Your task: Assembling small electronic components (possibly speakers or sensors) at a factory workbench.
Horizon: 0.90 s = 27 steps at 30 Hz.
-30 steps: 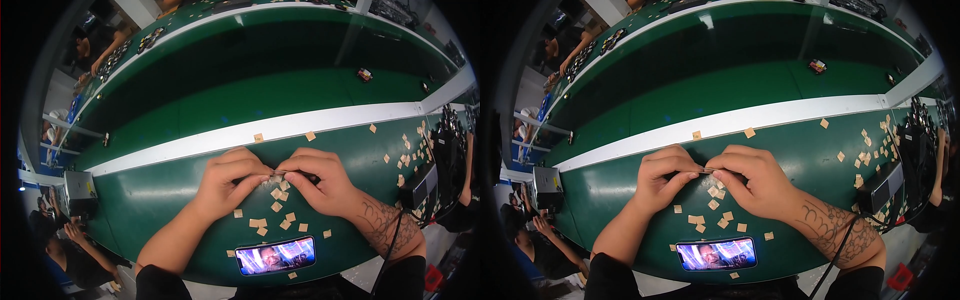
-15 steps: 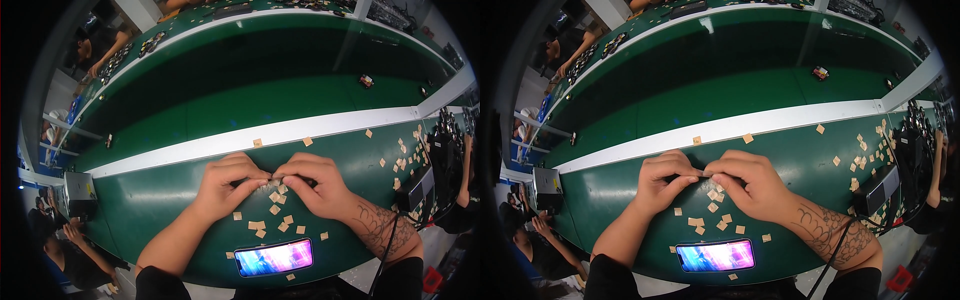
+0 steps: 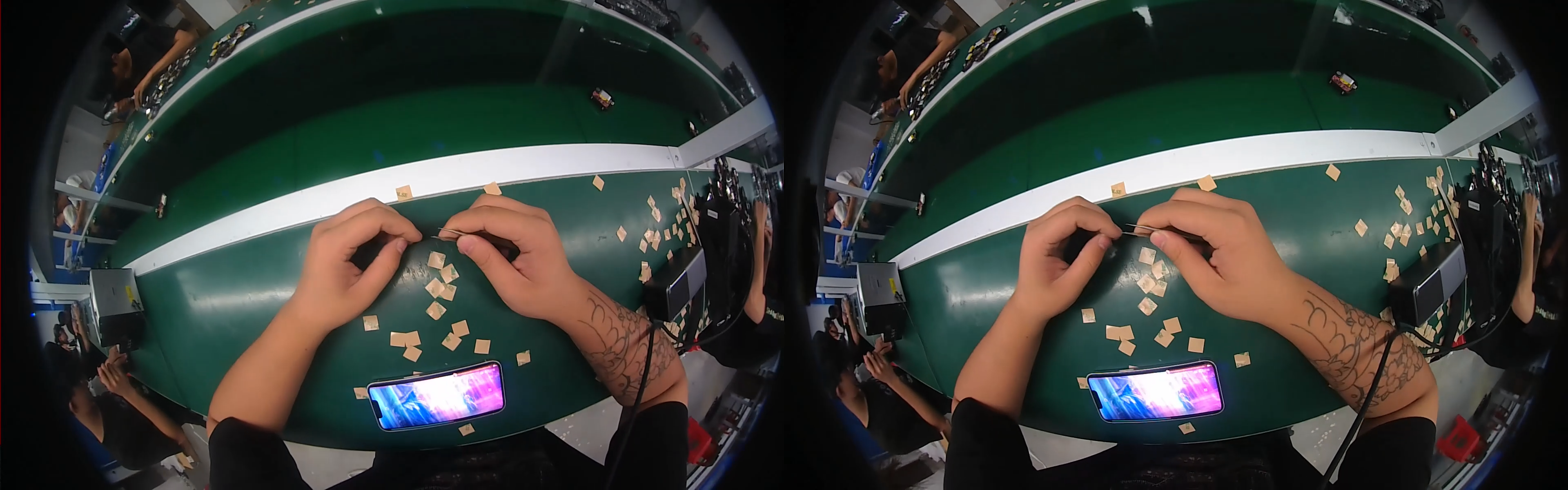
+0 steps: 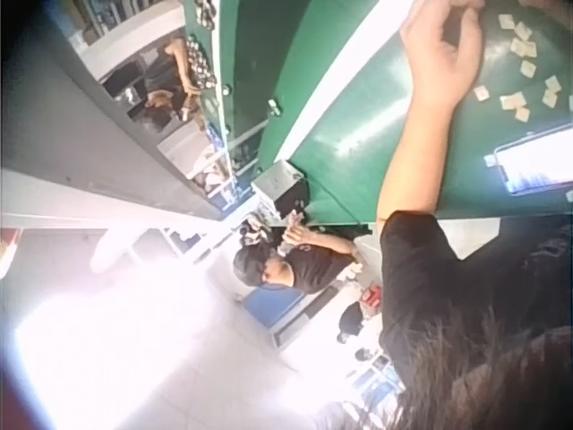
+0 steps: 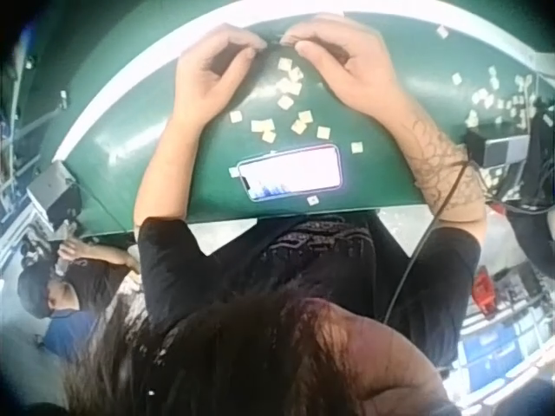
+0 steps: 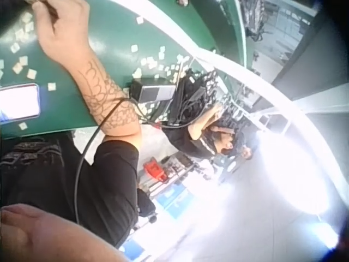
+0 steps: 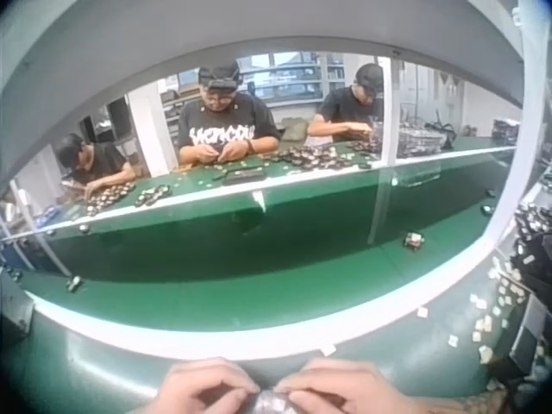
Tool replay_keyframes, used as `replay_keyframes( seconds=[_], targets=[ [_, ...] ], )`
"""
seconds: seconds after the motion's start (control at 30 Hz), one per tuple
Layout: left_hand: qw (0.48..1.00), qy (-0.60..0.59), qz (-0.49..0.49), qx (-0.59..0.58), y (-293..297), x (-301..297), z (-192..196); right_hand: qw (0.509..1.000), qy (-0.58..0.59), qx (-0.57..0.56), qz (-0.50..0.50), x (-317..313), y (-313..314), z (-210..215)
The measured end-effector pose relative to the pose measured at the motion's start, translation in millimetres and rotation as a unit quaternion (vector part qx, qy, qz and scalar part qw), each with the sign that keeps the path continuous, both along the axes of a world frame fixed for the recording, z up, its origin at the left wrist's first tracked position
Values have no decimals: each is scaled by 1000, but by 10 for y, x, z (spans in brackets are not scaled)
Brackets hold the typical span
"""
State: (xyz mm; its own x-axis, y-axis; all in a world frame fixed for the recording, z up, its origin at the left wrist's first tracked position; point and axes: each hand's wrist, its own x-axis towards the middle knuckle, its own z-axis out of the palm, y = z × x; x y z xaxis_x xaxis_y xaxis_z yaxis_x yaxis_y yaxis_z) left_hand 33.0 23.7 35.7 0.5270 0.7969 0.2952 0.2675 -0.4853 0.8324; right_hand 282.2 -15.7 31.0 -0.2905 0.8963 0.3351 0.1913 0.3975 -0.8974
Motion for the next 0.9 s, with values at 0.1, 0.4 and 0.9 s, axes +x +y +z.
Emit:
replay_keyframes(
  seconds=[0.1, 0.4, 0.9],
  targets=[
    [1000, -4, 2, 20, 8, -1, -15, 1000, -21, -10, 9, 4, 9, 18],
    [999, 21, 12, 30, -24, 19, -1, 999, -31, -16, 0, -4, 7, 8],
    [996, 84, 17, 36, -80, 30, 41, 999, -51, -17, 12, 3, -1, -37]
  ],
)
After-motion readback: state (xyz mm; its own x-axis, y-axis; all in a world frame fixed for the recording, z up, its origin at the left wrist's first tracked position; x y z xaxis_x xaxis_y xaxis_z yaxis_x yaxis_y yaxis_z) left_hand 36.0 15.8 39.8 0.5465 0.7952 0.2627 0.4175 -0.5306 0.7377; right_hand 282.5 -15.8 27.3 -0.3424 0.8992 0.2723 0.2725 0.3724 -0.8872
